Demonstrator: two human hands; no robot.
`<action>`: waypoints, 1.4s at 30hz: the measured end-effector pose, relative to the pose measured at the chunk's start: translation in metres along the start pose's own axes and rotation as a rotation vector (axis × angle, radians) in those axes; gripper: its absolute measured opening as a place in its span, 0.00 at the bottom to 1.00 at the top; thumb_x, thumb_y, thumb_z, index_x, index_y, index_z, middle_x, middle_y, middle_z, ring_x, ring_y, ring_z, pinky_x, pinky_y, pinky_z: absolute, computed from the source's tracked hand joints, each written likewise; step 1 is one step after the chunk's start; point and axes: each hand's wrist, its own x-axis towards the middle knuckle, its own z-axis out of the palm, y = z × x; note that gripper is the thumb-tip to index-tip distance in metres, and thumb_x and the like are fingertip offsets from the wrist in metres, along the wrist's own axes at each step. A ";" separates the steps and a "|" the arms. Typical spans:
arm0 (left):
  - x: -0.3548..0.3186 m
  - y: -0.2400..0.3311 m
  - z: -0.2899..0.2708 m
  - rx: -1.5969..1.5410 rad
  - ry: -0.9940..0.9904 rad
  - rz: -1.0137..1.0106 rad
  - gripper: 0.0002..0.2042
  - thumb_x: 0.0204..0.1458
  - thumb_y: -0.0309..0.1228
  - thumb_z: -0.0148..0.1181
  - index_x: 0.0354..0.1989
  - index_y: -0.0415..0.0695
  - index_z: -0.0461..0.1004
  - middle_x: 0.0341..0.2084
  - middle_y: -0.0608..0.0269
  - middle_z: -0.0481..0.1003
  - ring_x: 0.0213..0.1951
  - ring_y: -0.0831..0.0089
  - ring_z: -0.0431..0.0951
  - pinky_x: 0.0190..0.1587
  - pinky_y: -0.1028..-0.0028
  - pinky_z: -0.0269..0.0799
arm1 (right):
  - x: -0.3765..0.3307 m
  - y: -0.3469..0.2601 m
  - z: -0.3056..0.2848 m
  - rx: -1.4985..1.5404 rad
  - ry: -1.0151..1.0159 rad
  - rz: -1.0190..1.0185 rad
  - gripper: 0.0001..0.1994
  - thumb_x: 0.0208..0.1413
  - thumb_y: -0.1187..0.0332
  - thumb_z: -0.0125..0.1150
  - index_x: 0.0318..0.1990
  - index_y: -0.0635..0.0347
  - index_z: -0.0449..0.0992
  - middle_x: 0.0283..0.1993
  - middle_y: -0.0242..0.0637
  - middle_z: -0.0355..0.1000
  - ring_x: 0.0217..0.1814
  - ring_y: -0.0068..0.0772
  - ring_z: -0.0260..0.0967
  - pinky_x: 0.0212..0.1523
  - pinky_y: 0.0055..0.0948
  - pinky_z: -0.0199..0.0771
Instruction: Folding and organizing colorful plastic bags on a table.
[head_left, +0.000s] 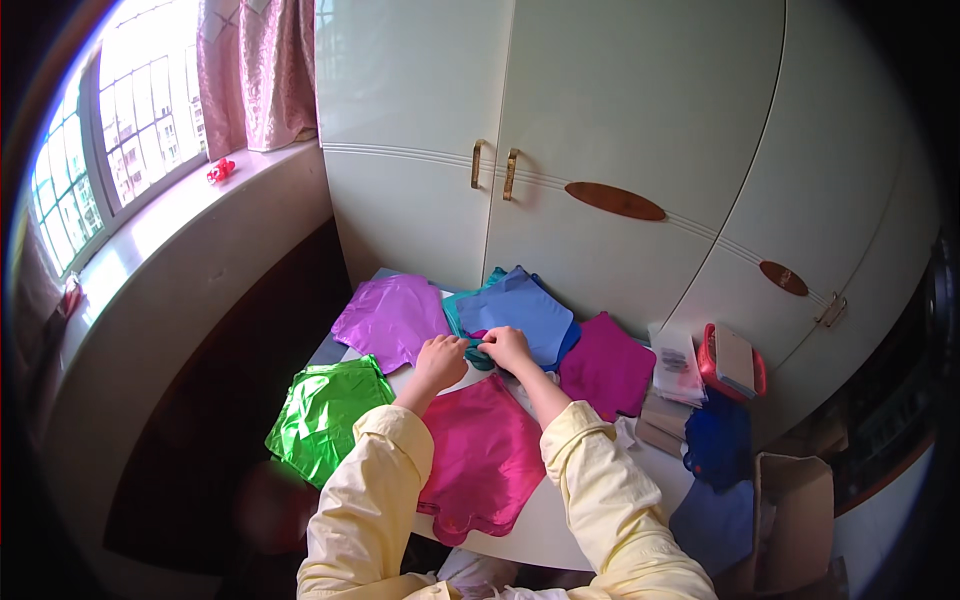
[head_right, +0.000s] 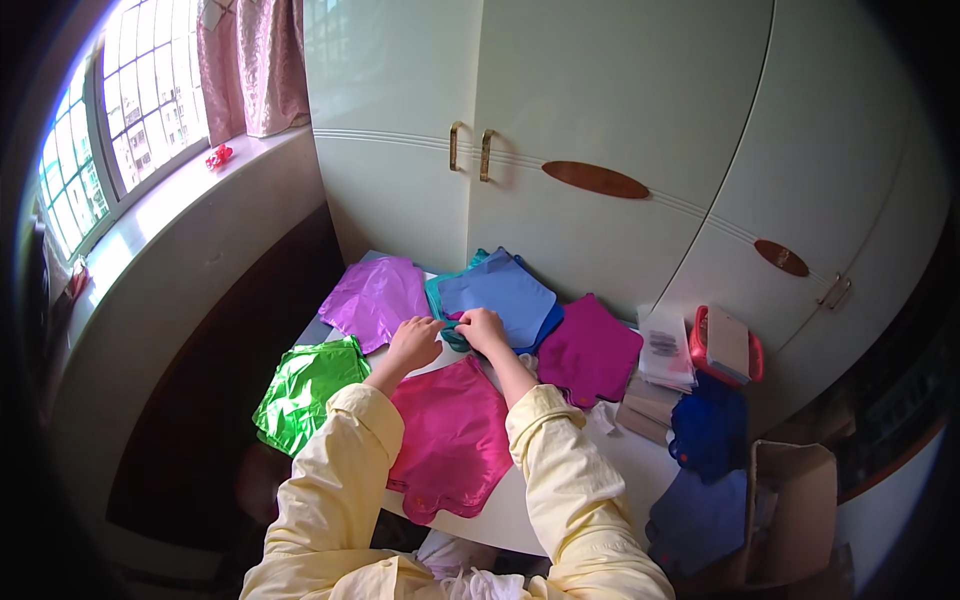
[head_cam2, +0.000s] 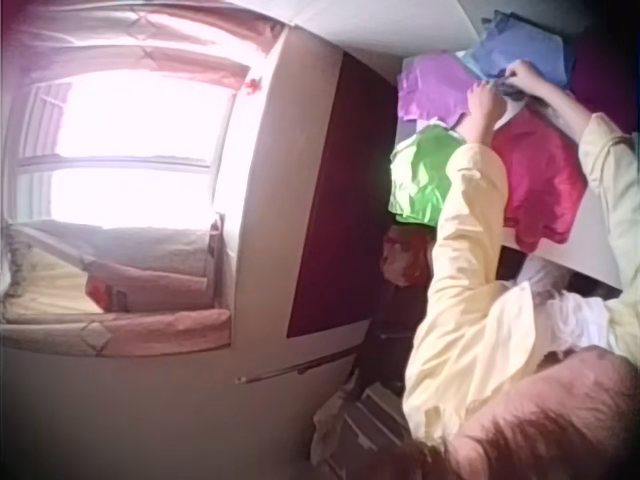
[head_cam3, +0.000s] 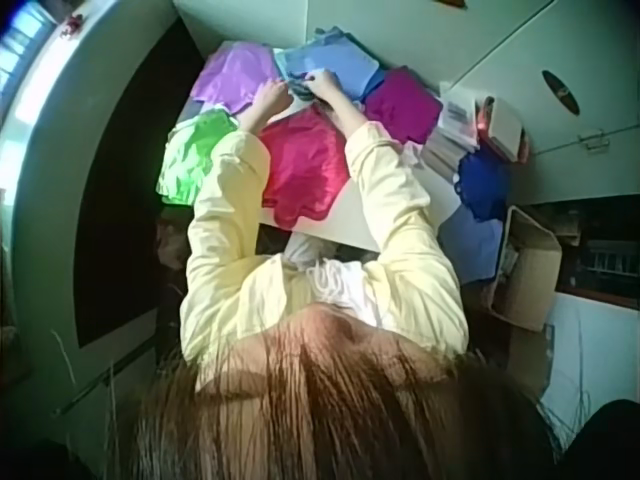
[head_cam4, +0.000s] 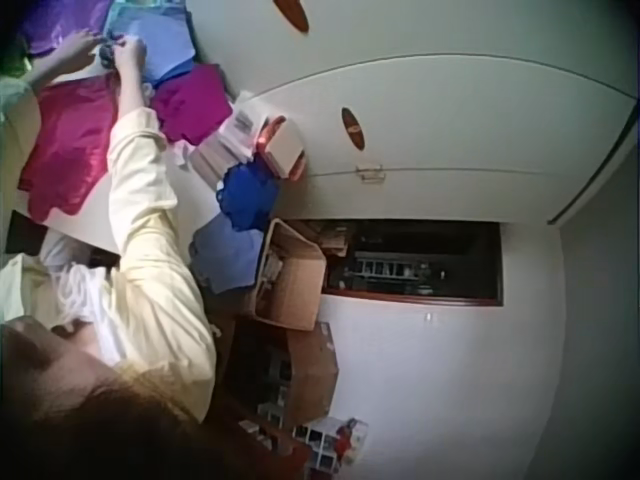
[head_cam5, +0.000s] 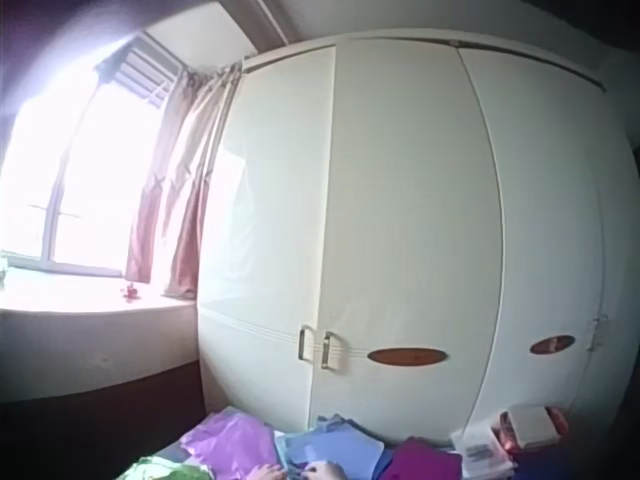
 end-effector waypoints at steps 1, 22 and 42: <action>0.003 0.003 0.001 -0.040 -0.034 -0.010 0.17 0.40 0.30 0.51 0.43 0.46 0.71 0.37 0.57 0.74 0.43 0.60 0.73 0.46 0.62 0.67 | 0.002 0.003 -0.002 0.017 -0.003 0.041 0.09 0.38 0.62 0.68 0.26 0.56 0.79 0.24 0.37 0.75 0.26 0.34 0.74 0.31 0.31 0.72; 0.002 0.024 0.022 0.096 -0.156 0.144 0.20 0.54 0.46 0.44 0.50 0.50 0.70 0.44 0.50 0.70 0.49 0.56 0.69 0.52 0.63 0.62 | 0.039 0.052 -0.076 0.734 0.372 0.331 0.07 0.47 0.71 0.61 0.22 0.59 0.71 0.20 0.28 0.66 0.22 0.19 0.60 0.23 0.23 0.59; -0.037 -0.057 -0.054 0.120 -0.071 -0.194 0.16 0.47 0.43 0.53 0.40 0.46 0.73 0.40 0.57 0.73 0.48 0.60 0.71 0.50 0.60 0.64 | 0.028 -0.144 -0.040 -0.244 0.472 -1.199 0.11 0.47 0.74 0.53 0.39 0.50 0.65 0.36 0.36 0.68 0.37 0.39 0.70 0.34 0.34 0.73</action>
